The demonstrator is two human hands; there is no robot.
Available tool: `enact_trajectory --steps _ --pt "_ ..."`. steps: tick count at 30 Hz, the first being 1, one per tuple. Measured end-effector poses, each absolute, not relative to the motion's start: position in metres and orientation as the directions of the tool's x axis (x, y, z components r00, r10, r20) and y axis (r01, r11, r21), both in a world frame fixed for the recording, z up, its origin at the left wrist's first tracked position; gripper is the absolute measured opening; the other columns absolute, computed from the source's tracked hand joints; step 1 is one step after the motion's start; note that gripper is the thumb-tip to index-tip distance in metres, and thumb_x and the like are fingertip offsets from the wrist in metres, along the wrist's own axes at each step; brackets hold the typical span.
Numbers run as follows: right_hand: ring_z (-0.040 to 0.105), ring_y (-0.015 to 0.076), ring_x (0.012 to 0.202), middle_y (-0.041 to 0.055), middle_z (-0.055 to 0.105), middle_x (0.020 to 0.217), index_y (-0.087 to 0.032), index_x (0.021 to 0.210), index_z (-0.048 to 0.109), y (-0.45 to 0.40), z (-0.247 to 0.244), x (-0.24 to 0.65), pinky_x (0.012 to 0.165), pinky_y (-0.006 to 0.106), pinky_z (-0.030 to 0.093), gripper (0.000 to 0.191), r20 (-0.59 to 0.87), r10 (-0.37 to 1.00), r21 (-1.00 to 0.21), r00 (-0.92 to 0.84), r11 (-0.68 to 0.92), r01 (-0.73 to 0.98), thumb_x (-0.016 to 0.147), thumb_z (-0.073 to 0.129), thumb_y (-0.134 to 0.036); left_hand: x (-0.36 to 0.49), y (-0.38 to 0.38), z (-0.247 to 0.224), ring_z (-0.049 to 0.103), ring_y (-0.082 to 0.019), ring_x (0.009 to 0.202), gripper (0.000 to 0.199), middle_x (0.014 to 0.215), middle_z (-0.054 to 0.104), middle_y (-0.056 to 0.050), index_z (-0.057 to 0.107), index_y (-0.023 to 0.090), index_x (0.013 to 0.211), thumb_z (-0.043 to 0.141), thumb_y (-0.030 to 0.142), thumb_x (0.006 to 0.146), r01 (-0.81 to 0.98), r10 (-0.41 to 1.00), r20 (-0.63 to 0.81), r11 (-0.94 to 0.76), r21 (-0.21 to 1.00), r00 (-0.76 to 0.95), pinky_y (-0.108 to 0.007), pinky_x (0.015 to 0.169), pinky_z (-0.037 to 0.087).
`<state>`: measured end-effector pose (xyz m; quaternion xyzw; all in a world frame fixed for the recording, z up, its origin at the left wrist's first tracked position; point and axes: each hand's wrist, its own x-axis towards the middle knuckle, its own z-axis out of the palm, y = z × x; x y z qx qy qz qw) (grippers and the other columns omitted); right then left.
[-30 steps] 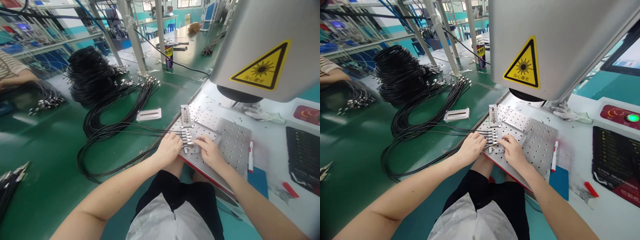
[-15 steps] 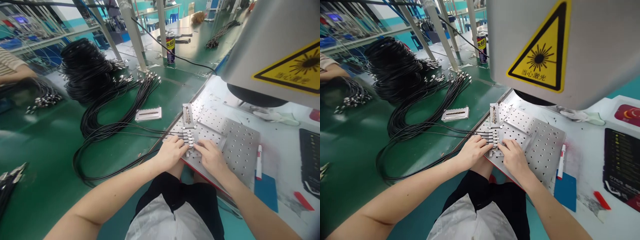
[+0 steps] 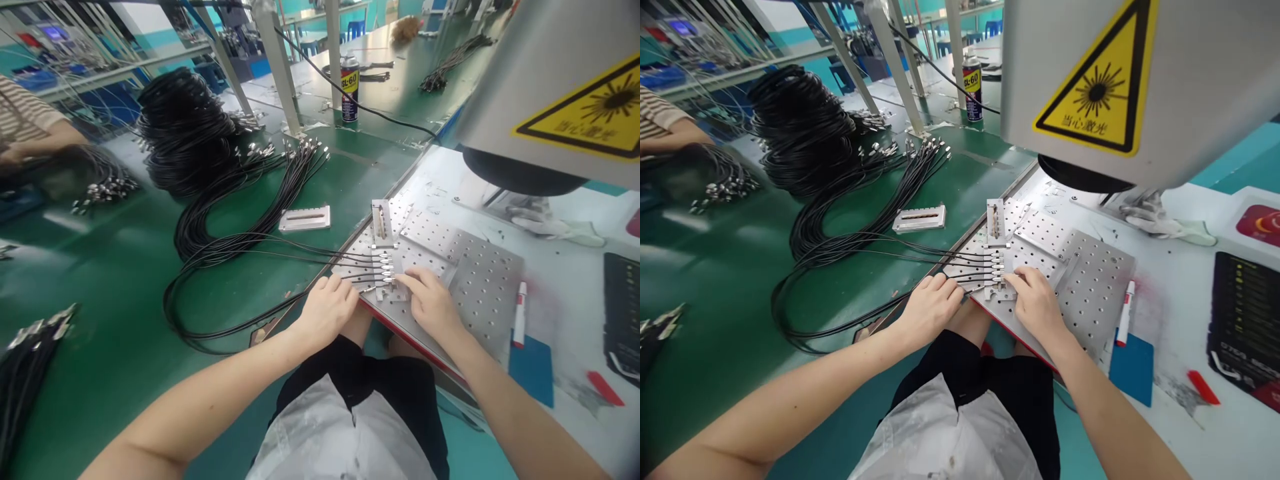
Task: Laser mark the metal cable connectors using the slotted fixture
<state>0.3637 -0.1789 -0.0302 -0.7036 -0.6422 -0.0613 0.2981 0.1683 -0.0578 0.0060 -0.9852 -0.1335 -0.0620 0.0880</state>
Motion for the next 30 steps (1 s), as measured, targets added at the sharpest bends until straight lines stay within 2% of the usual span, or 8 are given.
enact_trajectory --steps 3,8,11,19,25,27,30 --pt "0.053 0.0208 0.094 0.0086 0.055 0.098 -0.019 0.101 0.061 -0.179 -0.029 0.364 0.08 0.037 0.048 0.043 0.457 0.867 -0.39 0.199 -0.006 0.921 0.075 0.032 0.0 0.158 -0.06 0.009 0.047 -0.02 0.071 0.016 0.068 0.051 -0.004 0.05 0.016 0.071 0.044 0.007 0.082 0.338 0.318 0.147 -0.93 -0.144 0.937 -0.032 0.063 0.032" --pt "0.055 0.019 0.094 0.0056 0.059 0.101 -0.021 0.101 0.061 -0.181 -0.028 0.364 0.08 0.034 0.049 0.047 0.441 0.855 -0.464 0.272 -0.042 0.885 0.073 0.031 0.001 0.172 -0.062 0.01 0.05 -0.014 0.069 0.015 0.075 0.058 -0.001 0.054 0.018 0.082 0.041 0.017 0.089 0.411 0.42 0.205 -0.908 0.088 0.884 -0.025 0.062 0.036" --pt "0.056 0.0183 0.095 0.0052 0.06 0.102 -0.02 0.102 0.061 -0.183 -0.029 0.366 0.081 0.033 0.049 0.046 0.453 0.842 -0.493 0.293 -0.037 0.869 0.074 0.032 0.001 0.187 -0.062 0.004 0.052 -0.012 0.072 0.02 0.08 0.058 -0.001 0.055 0.019 0.08 0.039 0.022 0.091 0.402 0.423 0.173 -0.904 0.146 0.889 -0.022 0.059 0.036" --pt "0.057 0.0176 0.091 0.0051 0.059 0.099 -0.023 0.1 0.064 -0.183 -0.03 0.367 0.078 0.033 0.05 0.047 0.479 0.842 -0.474 0.248 0.01 0.881 0.076 0.031 0.001 0.204 -0.062 0.005 0.052 -0.015 0.071 0.016 0.078 0.053 -0.003 0.054 0.018 0.077 0.042 0.014 0.087 0.371 0.371 0.032 -0.928 0.021 0.928 -0.024 0.048 0.034" --pt "0.052 0.0217 0.098 0.0094 0.055 0.103 -0.021 0.098 0.065 -0.186 -0.032 0.364 0.081 0.039 0.049 0.046 0.449 0.88 -0.362 0.154 0.022 0.932 0.076 0.032 0.002 0.204 -0.064 0.003 0.052 -0.016 0.073 0.013 0.081 0.052 -0.004 0.053 0.017 0.08 0.042 0.015 0.087 0.34 0.34 -0.008 -0.94 -0.006 0.94 -0.024 0.05 0.037" --pt "0.051 0.0227 0.1 0.0105 0.055 0.104 -0.02 0.098 0.065 -0.186 -0.031 0.362 0.082 0.04 0.049 0.045 0.446 0.883 -0.319 0.144 0.007 0.948 0.076 0.032 0.003 0.203 -0.063 0.001 0.051 -0.016 0.074 0.013 0.083 0.053 -0.004 0.054 0.018 0.085 0.041 0.016 0.088 0.311 0.311 -0.004 -0.95 -0.004 0.95 -0.023 0.052 0.038" --pt "0.052 0.0228 0.096 0.0113 0.055 0.101 -0.018 0.094 0.065 -0.184 -0.029 0.36 0.08 0.039 0.05 0.042 0.455 0.879 -0.272 0.142 -0.014 0.962 0.076 0.034 0.002 0.199 -0.062 -0.001 0.051 -0.016 0.079 0.021 0.092 0.054 -0.004 0.05 0.019 0.108 0.039 0.018 0.09 0.258 0.258 0.042 -0.966 -0.003 0.965 -0.024 0.058 0.041"
